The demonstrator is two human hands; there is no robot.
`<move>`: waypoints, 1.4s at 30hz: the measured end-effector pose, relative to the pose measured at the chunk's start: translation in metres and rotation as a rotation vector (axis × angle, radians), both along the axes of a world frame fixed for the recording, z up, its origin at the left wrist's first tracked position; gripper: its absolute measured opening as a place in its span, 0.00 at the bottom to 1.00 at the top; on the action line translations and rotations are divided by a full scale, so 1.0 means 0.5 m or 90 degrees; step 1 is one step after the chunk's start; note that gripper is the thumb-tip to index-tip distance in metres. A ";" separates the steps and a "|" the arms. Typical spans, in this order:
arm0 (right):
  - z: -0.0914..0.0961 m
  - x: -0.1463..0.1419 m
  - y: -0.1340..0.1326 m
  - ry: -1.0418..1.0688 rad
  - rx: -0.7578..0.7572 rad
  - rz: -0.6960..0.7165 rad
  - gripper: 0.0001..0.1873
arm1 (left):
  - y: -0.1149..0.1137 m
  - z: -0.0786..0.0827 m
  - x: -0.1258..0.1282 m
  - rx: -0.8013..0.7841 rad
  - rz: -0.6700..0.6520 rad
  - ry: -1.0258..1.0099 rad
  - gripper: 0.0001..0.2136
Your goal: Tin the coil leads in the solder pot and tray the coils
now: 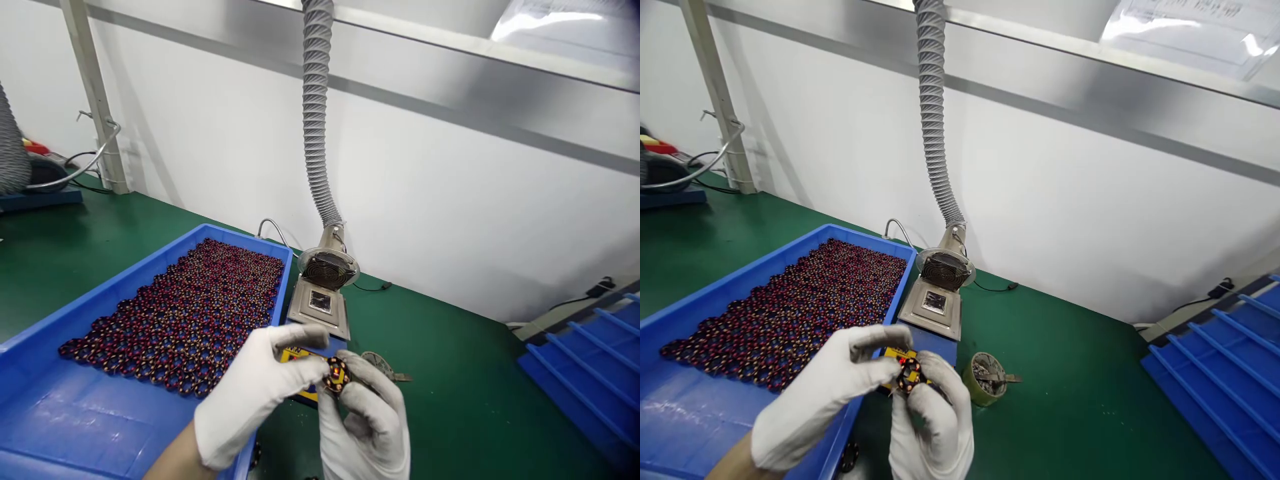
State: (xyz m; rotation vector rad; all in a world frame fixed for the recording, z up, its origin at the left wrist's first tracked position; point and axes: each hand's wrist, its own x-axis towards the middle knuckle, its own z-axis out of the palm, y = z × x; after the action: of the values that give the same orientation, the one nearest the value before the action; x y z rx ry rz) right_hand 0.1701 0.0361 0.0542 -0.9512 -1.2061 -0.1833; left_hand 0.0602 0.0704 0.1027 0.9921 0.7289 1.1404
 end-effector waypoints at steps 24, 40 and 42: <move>-0.011 0.020 0.005 -0.108 -0.023 0.066 0.22 | -0.008 0.017 -0.010 0.012 0.030 -0.016 0.08; 0.056 0.101 0.038 0.153 -0.436 0.333 0.09 | -0.040 -0.065 -0.123 0.127 0.161 0.321 0.10; 0.077 0.136 0.081 0.146 -0.560 0.356 0.13 | -0.058 -0.116 -0.135 0.185 0.096 0.459 0.10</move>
State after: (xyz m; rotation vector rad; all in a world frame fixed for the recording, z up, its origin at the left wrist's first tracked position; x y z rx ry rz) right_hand 0.2379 0.0763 0.0927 -1.2813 -1.2960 0.9473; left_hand -0.0074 0.0414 0.0448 1.6527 1.2461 1.0280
